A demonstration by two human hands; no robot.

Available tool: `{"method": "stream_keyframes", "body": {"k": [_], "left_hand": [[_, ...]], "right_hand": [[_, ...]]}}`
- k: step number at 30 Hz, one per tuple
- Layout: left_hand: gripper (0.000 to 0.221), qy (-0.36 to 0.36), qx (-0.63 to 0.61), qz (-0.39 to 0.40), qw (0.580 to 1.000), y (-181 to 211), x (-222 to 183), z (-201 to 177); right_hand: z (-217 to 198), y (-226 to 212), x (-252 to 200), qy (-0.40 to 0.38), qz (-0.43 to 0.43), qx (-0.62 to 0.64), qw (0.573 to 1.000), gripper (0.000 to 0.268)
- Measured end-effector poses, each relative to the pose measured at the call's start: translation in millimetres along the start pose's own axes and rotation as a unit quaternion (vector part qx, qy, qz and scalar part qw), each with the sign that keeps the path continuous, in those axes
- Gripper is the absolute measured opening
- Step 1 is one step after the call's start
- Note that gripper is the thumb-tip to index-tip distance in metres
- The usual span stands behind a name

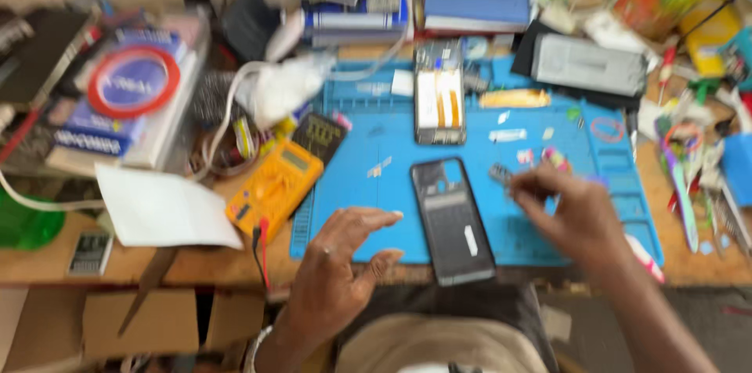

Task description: The person removes the SIM tray and a card from a mobile phone, pries off the back cover with an opening tool, and cleans the internal components with a toothbrush.

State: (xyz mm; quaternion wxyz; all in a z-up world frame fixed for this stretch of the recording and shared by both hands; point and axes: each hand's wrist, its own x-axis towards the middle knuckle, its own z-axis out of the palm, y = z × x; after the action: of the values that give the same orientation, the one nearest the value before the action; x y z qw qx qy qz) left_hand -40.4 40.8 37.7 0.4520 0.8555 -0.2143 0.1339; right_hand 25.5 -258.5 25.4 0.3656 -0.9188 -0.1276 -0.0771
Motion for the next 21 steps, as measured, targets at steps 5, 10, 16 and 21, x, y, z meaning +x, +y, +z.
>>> {"method": "stream_keyframes", "body": {"k": [5,10,16,21], "left_hand": [[0.047,-0.066,0.026,-0.037,0.997,-11,53,10],[0.066,-0.094,-0.033,-0.111,0.989,-69,126,52],[0.070,-0.021,-0.350,-0.271,0.896,-106,140,87],[0.063,0.115,-0.455,-0.262,0.843,-105,137,98]], "right_hand": [[13,19,11,0.028,-0.024,-0.094,0.995,0.020],[42,34,87,-0.051,0.023,0.185,0.981,0.056],[74,47,125,-0.038,0.135,0.337,0.931,0.069],[72,50,120,0.002,0.113,0.461,0.880,0.082]]}}
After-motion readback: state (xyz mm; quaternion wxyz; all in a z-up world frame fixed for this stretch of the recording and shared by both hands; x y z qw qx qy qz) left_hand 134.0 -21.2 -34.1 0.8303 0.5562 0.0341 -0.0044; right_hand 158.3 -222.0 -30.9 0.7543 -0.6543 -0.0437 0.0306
